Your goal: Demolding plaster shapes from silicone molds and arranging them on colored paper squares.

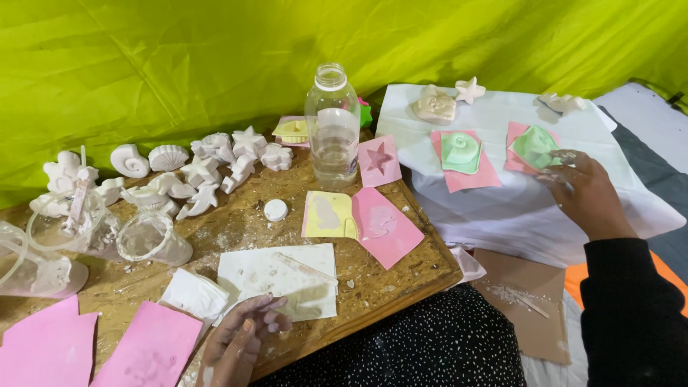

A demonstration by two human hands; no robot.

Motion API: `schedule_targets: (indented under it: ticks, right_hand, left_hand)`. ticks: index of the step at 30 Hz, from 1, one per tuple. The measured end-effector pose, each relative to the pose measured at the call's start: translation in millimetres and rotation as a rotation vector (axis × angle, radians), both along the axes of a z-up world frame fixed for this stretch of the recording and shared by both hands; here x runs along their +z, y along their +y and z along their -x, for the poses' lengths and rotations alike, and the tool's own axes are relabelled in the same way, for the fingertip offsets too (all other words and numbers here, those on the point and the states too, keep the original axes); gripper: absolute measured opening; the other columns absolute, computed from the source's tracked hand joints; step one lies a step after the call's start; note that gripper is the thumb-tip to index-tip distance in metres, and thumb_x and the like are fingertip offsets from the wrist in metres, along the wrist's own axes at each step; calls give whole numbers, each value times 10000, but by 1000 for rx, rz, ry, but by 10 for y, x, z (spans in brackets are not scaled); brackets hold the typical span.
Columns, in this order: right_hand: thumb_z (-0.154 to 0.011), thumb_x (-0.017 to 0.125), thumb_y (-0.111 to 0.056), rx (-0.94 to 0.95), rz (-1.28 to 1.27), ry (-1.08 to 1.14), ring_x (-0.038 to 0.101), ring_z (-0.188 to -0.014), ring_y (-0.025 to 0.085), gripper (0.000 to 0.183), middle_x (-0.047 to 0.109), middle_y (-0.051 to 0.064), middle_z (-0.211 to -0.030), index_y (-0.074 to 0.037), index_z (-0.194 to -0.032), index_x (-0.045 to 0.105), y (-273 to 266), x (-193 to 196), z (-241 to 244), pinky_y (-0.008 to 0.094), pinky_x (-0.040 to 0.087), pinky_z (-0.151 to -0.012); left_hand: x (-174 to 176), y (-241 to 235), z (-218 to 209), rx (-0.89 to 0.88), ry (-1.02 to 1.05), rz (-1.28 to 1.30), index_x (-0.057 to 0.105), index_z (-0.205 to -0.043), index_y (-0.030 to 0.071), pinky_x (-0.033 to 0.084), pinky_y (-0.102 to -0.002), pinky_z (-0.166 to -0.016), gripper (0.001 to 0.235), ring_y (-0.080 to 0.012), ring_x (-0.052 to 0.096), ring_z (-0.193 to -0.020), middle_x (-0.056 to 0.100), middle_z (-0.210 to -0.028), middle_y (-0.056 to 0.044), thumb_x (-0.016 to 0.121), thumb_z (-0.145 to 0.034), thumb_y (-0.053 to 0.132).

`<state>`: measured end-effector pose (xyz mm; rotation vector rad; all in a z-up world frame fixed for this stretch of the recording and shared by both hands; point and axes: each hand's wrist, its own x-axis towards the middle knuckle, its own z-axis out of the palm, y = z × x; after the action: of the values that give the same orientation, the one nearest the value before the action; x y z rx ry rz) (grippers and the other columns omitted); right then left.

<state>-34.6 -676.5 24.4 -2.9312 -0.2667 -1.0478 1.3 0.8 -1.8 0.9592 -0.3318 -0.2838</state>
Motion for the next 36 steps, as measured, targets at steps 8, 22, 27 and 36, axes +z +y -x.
schedule_targets:
  ticks: [8, 22, 27, 36]
  right_hand:
    - [-987, 693, -90, -184, 135, -30, 574, -1495, 403, 149, 667, 158, -1437, -44, -1124, 727, 49, -216, 35, 489, 428, -1204]
    - [-785, 825, -259, -145, 189, 83, 541, -1458, 368, 771, 557, 150, -1594, -164, -1513, 589, 165, -241, 11, 491, 461, -1145]
    - [-852, 715, 44, -66, 52, 149, 593, -1390, 399, 529, 578, 143, -1565, -143, -1347, 703, 205, -88, 78, 497, 510, -1095]
    - [-1159, 685, -19, -229, -341, -234, 651, -1205, 436, 243, 702, 294, -1304, 141, -1341, 704, 676, 367, 115, 482, 477, -1085]
  left_hand:
    - [-29, 26, 8, 30, 80, -26, 627, -1285, -127, 599, -531, -877, 454, -403, 739, -922, 714, -1244, -366, 622, -955, 186]
    - [-14, 32, 19, 38, 78, -22, 626, -1283, -127, 580, -529, -891, 426, -403, 736, -925, 717, -1249, -366, 602, -963, 154]
    - [-44, 48, 6, -15, 38, 19, 615, -1307, -116, 558, -498, -880, 417, -380, 709, -927, 710, -1237, -348, 595, -983, 146]
    - [-138, 109, -13, -17, 83, -4, 618, -1306, -118, 569, -487, -914, 406, -402, 731, -951, 729, -1217, -319, 591, -981, 124]
